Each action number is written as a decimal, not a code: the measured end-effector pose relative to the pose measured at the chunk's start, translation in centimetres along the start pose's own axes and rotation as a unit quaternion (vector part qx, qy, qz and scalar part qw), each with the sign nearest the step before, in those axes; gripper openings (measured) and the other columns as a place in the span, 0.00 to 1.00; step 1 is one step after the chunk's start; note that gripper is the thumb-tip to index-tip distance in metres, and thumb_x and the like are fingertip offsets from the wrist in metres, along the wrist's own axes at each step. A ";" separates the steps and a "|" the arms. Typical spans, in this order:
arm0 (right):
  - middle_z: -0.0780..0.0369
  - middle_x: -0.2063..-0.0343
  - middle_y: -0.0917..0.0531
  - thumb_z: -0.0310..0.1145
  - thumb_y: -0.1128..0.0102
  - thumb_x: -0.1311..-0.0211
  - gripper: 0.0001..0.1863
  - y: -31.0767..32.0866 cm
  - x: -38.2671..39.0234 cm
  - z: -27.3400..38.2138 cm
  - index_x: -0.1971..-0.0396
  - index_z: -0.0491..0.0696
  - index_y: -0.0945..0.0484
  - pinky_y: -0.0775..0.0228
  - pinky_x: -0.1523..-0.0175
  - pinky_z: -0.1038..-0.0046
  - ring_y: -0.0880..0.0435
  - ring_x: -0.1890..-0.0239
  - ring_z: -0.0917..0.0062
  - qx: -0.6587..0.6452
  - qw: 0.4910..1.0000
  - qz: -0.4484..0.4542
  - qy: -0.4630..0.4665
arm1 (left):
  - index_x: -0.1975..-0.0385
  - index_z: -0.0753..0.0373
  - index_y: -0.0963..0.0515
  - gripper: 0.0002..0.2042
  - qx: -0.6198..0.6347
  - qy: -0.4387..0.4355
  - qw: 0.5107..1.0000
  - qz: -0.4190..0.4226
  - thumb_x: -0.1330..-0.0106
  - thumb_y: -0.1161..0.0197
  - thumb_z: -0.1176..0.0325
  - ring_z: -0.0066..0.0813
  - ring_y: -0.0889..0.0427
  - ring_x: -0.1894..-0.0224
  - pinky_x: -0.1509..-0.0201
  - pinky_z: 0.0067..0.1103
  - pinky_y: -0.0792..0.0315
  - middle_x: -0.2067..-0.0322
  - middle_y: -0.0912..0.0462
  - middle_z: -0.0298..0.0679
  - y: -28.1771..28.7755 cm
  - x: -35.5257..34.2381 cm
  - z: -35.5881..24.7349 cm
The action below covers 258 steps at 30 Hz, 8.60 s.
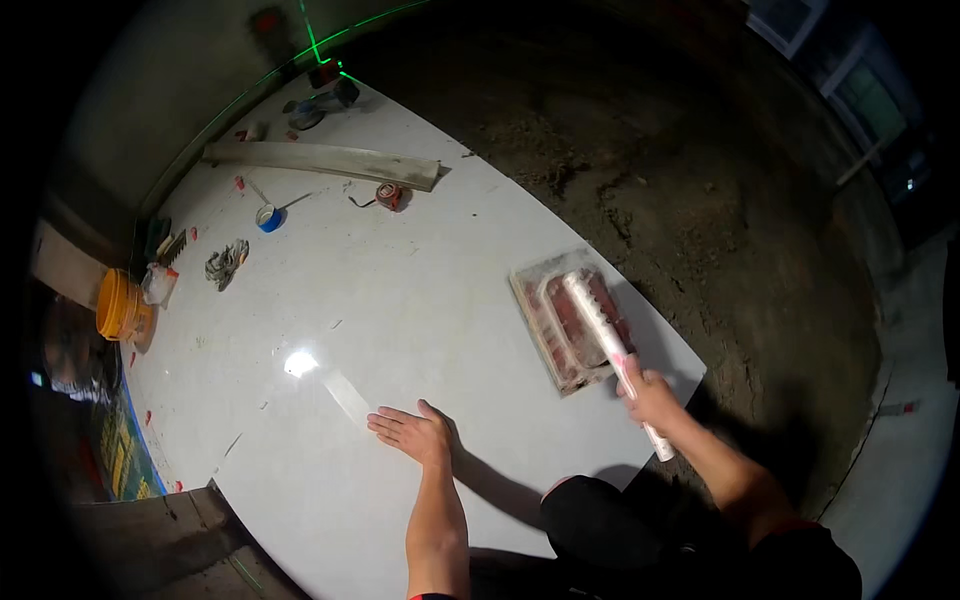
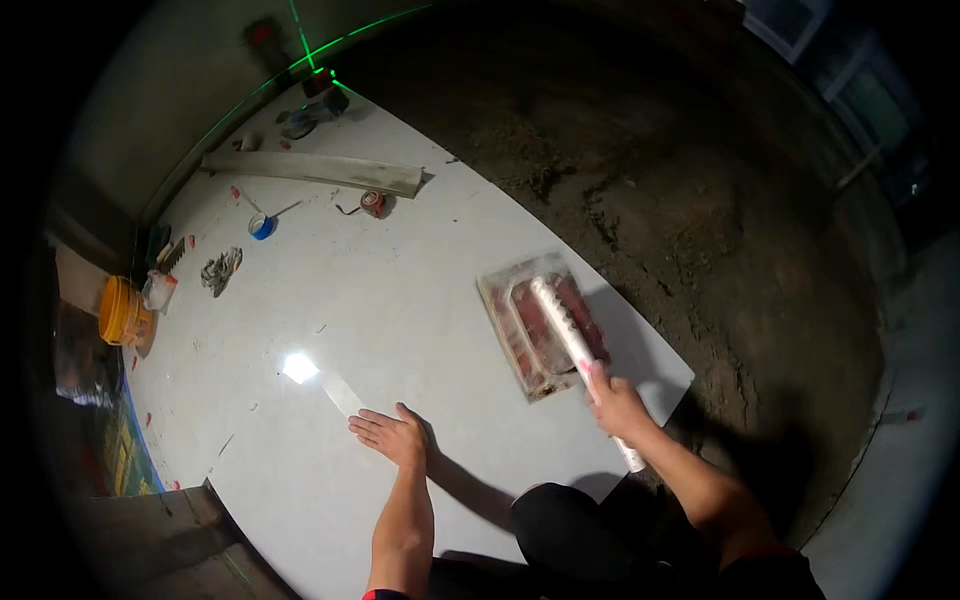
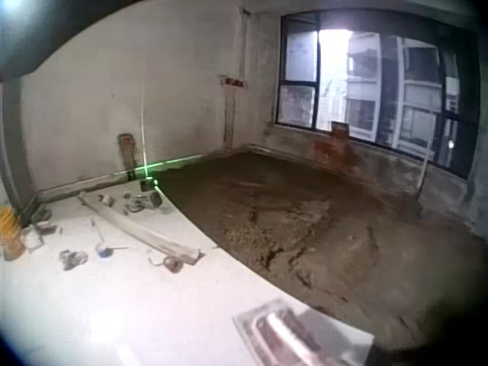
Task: The person moves a large tile from a staging area to a prepared floor section with a second person, aligns it with existing tiles and a laser level, and then uses a wooden block and a hammer to tap the tile into place, checking the alignment with tape and a small level.
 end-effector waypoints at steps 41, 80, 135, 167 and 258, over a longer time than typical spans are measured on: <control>0.58 0.88 0.31 0.60 0.59 0.28 0.35 -20.1 -8.2 3.7 0.83 0.43 0.31 0.35 0.75 0.64 0.29 0.84 0.68 0.367 0.916 0.094 0.132 | 0.31 0.79 0.53 0.40 0.115 -0.059 0.991 0.032 0.32 0.50 0.51 0.55 0.65 0.24 0.23 0.41 0.68 0.28 0.59 0.62 1.0 -2.0 2.4; 0.70 0.89 0.32 0.57 0.61 0.26 0.30 -56.5 26.5 11.1 0.83 0.49 0.35 0.45 0.85 0.79 0.37 0.90 0.86 0.261 0.735 0.432 0.453 | 0.32 0.82 0.58 0.41 0.002 0.435 0.900 -0.002 0.31 0.54 0.53 0.59 0.68 0.25 0.23 0.41 0.71 0.28 0.63 0.66 7.3 18.6 47.5; 0.55 0.85 0.23 0.64 0.58 0.31 0.38 -60.6 30.3 -8.4 0.79 0.38 0.24 0.30 0.68 0.63 0.23 0.79 0.66 0.668 0.521 0.447 0.286 | 0.30 0.77 0.55 0.38 -0.018 0.527 0.847 0.068 0.31 0.56 0.54 0.53 0.64 0.24 0.22 0.39 0.69 0.27 0.59 0.58 5.6 31.9 49.8; 0.48 0.80 0.22 0.53 0.54 0.29 0.27 -61.3 20.8 15.1 0.71 0.41 0.24 0.31 0.68 0.59 0.22 0.76 0.48 0.455 0.658 0.471 0.371 | 0.34 0.83 0.50 0.36 -0.041 0.459 0.878 -0.131 0.32 0.52 0.58 0.59 0.57 0.25 0.23 0.40 0.63 0.29 0.53 0.65 7.5 2.8 46.7; 0.61 0.64 0.20 0.40 0.32 0.42 0.13 -47.9 21.0 1.3 0.65 0.47 0.21 0.27 0.53 0.66 0.21 0.58 0.63 0.311 0.550 0.637 0.442 | 0.29 0.69 0.50 0.35 0.009 0.372 0.904 -0.208 0.28 0.47 0.56 0.50 0.53 0.25 0.23 0.37 0.60 0.27 0.51 0.53 5.1 4.8 49.8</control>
Point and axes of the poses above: each hand's wrist, its own x-axis away from the middle knuckle, its own y-axis out of the back of the hand, z = x × y, the point moved 9 cm from there along -x, towards the middle knuckle
